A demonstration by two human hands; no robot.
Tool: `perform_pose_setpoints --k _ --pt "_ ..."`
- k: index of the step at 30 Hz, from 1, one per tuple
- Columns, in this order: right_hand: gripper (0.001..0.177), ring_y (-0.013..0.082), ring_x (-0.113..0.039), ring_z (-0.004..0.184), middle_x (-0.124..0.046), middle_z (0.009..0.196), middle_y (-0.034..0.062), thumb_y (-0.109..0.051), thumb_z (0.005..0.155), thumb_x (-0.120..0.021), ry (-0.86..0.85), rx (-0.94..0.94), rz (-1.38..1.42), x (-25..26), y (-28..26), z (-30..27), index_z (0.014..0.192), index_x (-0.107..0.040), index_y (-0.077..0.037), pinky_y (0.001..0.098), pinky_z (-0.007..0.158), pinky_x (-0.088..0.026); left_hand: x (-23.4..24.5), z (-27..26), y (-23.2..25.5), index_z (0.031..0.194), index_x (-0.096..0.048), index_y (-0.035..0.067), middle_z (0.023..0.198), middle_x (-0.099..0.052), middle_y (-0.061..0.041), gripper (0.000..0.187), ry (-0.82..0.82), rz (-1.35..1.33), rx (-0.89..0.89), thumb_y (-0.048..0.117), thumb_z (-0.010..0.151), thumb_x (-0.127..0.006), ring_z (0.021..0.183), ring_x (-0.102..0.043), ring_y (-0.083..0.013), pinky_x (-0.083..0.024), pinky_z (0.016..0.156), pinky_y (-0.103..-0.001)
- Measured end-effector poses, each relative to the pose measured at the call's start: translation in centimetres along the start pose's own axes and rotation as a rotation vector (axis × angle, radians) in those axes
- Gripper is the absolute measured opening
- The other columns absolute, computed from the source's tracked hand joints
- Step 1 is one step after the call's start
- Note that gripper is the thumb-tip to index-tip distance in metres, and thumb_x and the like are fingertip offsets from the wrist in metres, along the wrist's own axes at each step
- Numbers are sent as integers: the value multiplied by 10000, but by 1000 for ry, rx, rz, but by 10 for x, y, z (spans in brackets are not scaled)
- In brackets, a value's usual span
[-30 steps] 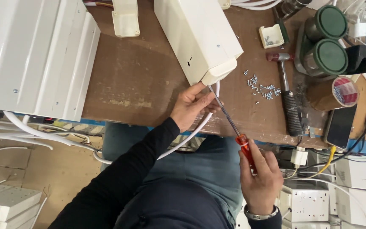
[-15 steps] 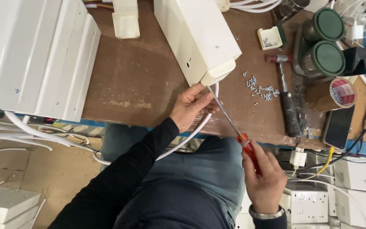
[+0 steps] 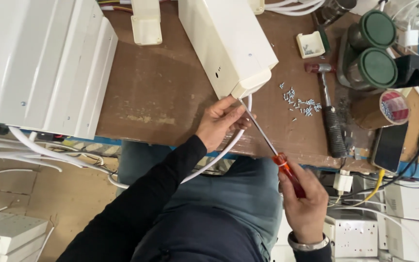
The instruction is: Assembling an electronic component box by securing the casing and connecting internal components.
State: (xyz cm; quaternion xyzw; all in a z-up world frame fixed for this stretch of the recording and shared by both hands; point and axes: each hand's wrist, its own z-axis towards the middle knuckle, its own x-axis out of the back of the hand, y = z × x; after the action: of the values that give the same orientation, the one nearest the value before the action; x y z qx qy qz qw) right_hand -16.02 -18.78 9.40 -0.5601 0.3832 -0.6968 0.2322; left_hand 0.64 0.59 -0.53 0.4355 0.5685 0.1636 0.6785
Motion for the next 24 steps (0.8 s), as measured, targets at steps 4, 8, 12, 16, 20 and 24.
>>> perform_pose_setpoints --k 4,8,12,16,20,24 --pt "349 85 -646 850 -704 970 44 -174 939 -751 64 117 29 -6 -8 -1 1230 -691 7 225 744 -516 4 2 -9 1446 -555 55 1061 -756 -126 381 16 -11 2 132 1073 -580 883 -728 -141 -616 783 -298" --pt "473 63 -589 761 -685 947 -6 -167 846 -755 -154 -221 429 2 12 1 1284 -649 -25 218 640 -500 12 1 -17 1356 -606 24 1072 -767 -127 302 9 -6 2 135 1076 -582 859 -714 -130 -617 787 -302" --pt "403 80 -553 626 -669 821 57 -217 1009 -720 -259 -415 1107 -4 39 -3 1358 -704 -16 212 524 -422 10 -2 -13 1274 -646 9 1059 -763 -124 233 6 -14 -46 147 1095 -588 829 -681 -119 -593 764 -304" --pt "323 26 -542 656 -668 816 -26 -148 961 -708 -49 -190 468 5 19 12 1251 -714 -7 195 558 -449 12 2 -17 1224 -655 12 999 -729 -87 189 34 -87 -40 131 1078 -628 827 -692 -136 -585 758 -306" --pt "293 29 -512 634 -646 788 -41 -146 964 -701 -73 -226 554 13 17 26 1226 -726 -16 197 539 -416 1 10 -13 1188 -668 -1 949 -728 -73 190 72 2 -37 149 1077 -629 813 -701 -136 -602 749 -307" --pt "288 38 -463 593 -582 733 -32 -141 975 -701 -66 -322 628 27 33 44 1231 -739 -15 207 498 -354 -19 21 -15 1298 -651 18 942 -728 -37 294 112 42 -68 150 1035 -645 749 -673 -107 -562 682 -264"
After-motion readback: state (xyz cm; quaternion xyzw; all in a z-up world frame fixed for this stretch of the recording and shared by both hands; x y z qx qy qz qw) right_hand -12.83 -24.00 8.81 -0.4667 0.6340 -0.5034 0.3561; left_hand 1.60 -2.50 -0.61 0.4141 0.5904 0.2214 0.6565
